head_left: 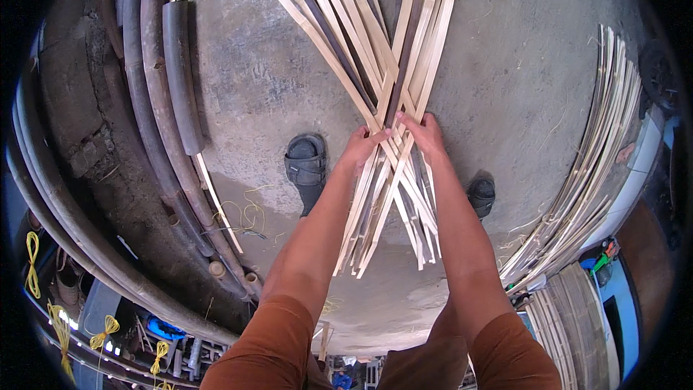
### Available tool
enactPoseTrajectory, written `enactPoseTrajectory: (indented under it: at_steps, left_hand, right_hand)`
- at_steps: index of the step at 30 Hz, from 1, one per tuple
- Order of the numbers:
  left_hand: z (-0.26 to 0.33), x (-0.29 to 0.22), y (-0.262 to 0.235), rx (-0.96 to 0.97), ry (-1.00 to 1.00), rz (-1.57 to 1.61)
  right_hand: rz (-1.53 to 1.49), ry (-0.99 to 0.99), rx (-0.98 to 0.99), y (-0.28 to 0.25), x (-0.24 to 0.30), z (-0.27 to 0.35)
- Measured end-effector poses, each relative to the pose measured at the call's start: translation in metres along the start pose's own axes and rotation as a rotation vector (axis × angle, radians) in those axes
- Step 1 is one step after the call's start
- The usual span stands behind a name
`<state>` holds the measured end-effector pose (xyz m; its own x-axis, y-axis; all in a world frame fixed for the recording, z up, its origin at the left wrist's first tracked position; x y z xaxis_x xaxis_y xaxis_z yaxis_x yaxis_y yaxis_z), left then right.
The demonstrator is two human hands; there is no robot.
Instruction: The person gathers thin bamboo strips from the floor, places them on a curved bamboo frame, and secures them with yellow string. The person measures the frame with a tape measure and continues tying additional strips to the structure.
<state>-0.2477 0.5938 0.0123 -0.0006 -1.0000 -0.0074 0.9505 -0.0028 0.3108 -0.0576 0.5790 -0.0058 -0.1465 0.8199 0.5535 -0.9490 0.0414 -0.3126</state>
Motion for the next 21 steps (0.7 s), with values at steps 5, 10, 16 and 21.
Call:
enactPoseTrajectory:
  at_steps: [5, 10, 16, 21]
  left_hand:
    - [0.006, 0.003, -0.014, 0.045, 0.005, -0.082]
    - [0.009, 0.001, -0.019, 0.276, -0.157, -0.114]
    - [0.08, -0.012, 0.005, 0.19, -0.124, -0.238]
    - [0.14, -0.043, 0.068, 0.178, -0.088, -0.298]
  right_hand:
    - [-0.218, -0.071, 0.125, 0.005, 0.0, 0.009]
    - [-0.211, -0.004, 0.361, 0.005, 0.01, 0.016]
    - [-0.068, -0.06, 0.333, -0.02, 0.05, 0.061]
    - [0.015, -0.049, 0.307, -0.088, 0.088, 0.092]
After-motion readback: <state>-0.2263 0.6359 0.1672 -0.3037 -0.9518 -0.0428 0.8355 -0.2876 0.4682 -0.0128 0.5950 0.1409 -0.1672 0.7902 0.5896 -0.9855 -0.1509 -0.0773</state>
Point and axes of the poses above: each hand's wrist, its own z-axis away from the middle knuckle, its own y-axis out of the palm, x = y × z, the point moved 2 cm from there along -z, towards the middle knuckle, and after that the axes turned 12 degrees about -y, right-handed, at the moved point
